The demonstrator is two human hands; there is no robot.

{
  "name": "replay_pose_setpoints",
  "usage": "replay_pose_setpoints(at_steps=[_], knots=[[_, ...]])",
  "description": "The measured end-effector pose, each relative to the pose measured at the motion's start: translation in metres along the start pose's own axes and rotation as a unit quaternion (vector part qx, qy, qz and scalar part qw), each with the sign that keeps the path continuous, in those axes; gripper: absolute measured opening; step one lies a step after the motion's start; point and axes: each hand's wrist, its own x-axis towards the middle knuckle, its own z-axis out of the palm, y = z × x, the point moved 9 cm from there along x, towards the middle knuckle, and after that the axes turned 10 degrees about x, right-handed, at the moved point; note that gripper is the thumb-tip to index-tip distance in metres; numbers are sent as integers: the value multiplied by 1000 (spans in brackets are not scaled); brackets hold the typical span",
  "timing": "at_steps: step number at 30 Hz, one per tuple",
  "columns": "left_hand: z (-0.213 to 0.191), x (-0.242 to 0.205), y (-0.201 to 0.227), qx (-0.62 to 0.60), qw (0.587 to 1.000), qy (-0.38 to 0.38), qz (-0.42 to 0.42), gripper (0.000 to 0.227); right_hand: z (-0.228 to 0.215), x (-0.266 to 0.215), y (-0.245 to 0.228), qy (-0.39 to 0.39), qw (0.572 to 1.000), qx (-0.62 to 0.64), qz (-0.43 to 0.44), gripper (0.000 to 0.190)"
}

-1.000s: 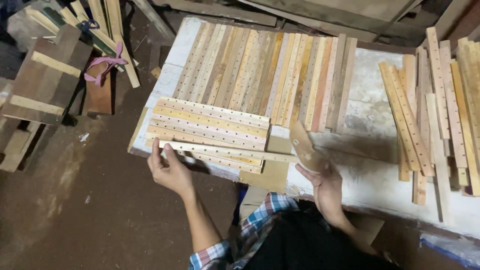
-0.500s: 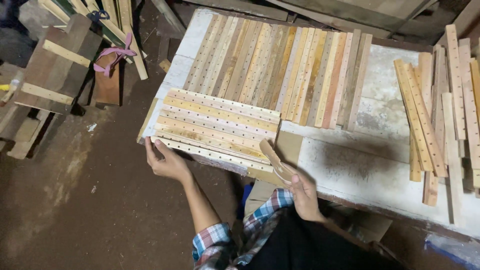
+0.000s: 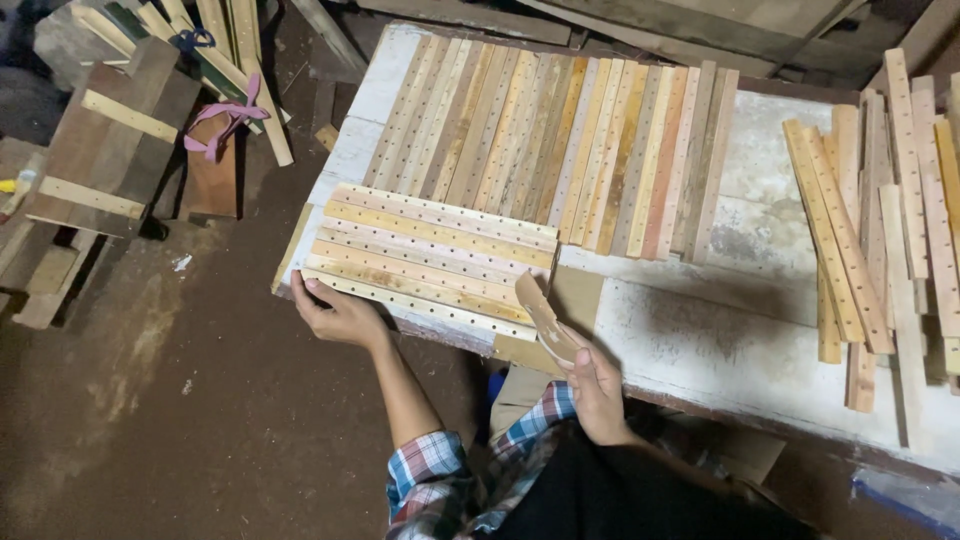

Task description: Arranging wooden slats in a row on a workbench and aligning them using a wooden block.

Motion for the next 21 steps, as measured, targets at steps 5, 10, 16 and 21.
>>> replay_pose_setpoints(at_steps=[5,10,16,21], knots=[[1,-2,0,9,1000,-19,-16,37,8,1,-6,-19,1000,19,-9,57],[6,-8,-12,14,998,-53,-31,48,4,2,-10,-9,1000,2,-20,60],[-8,-21,-6,79,996,24,37,58,-56,5,-15,79,995,48,-30,66],[-32,-67,132,-109,988,-26,109,37,-172,-12,-43,268,938,-42,-215,26]])
